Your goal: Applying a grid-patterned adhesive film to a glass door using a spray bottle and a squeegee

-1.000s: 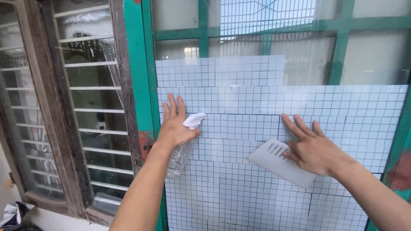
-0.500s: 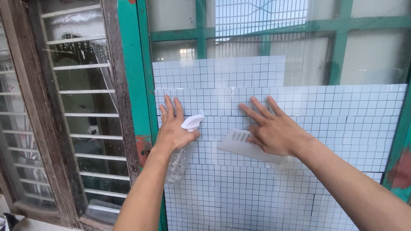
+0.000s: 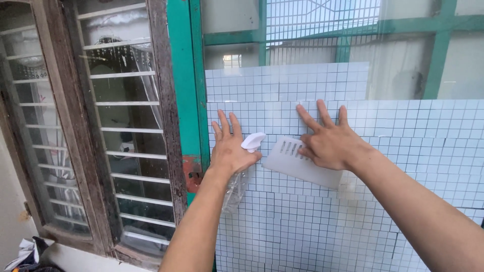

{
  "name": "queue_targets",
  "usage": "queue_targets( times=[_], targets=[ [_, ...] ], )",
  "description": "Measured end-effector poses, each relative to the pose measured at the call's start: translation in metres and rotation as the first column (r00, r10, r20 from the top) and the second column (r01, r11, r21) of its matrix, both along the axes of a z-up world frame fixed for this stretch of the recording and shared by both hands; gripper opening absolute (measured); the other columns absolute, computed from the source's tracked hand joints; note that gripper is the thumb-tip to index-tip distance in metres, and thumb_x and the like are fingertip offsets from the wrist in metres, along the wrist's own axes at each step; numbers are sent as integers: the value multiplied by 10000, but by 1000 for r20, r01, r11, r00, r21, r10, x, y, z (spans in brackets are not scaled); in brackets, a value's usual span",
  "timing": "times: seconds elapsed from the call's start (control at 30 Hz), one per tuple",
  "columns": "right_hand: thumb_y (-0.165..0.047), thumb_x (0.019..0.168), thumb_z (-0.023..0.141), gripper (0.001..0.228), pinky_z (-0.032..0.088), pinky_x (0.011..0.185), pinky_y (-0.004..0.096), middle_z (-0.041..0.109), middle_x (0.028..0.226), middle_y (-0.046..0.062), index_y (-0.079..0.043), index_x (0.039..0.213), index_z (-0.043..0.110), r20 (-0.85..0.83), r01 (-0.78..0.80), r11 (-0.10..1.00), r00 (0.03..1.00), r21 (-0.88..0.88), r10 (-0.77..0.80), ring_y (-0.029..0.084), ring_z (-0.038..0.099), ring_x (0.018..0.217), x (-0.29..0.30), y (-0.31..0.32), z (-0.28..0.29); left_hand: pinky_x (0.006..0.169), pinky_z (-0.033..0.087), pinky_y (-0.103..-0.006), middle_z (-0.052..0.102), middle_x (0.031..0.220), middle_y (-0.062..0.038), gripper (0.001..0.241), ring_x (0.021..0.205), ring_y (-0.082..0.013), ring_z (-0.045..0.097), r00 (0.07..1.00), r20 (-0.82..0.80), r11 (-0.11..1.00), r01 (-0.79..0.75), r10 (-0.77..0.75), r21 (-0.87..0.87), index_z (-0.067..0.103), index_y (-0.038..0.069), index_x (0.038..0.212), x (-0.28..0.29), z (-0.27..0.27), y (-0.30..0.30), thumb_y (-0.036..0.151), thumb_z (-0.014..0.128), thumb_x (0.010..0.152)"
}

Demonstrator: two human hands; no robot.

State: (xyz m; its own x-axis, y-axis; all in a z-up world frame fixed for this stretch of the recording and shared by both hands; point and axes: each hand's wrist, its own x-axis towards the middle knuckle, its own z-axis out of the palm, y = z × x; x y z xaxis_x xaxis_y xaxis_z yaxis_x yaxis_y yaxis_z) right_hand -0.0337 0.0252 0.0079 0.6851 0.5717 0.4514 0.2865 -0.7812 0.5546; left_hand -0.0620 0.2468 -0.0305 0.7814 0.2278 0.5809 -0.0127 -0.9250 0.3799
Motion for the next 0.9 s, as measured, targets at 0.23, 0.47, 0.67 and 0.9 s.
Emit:
queue_targets(
  times=[0.23, 0.47, 0.67, 0.9],
  targets=[
    [-525, 986, 448, 428, 159, 1220, 665, 195, 1729, -9, -297, 1175, 757, -76, 15, 997, 997, 79, -9, 357, 116, 1597, -6, 2, 2, 1239, 243, -514, -44, 1705, -248, 1253, 1543, -502, 81, 996, -47, 992, -72, 77, 108, 82, 51, 1649, 2, 3, 8, 494, 703, 654],
    [-513, 1001, 418, 437, 166, 1227, 639, 183, 1730, 16, -284, 1167, 751, -57, 8, 998, 998, 65, -5, 348, 118, 1593, -2, -3, 0, 1189, 330, -531, 11, 1711, -216, 1256, 1550, -449, 144, 981, -50, 971, -177, 187, 159, 62, 108, 1661, 3, 17, 17, 546, 677, 658],
    [-474, 999, 446, 409, 167, 1216, 655, 195, 1724, 37, -267, 1162, 758, -84, -12, 994, 996, 106, 22, 352, 117, 1588, 2, -1, 3, 1108, 403, -578, 130, 1675, -284, 1206, 1511, -475, 246, 988, -61, 975, -128, 141, 182, 183, 71, 1640, 12, 34, 14, 532, 693, 649],
    [-474, 986, 478, 414, 143, 1237, 608, 172, 1726, 16, -221, 1126, 773, -109, -59, 988, 991, 145, 75, 304, 97, 1590, 1, -11, 4, 1268, 166, -551, 148, 1734, -25, 1219, 1578, -382, 133, 953, -83, 816, 292, -290, 498, 234, 280, 1631, 11, 41, -40, 389, 689, 506]
  ],
)
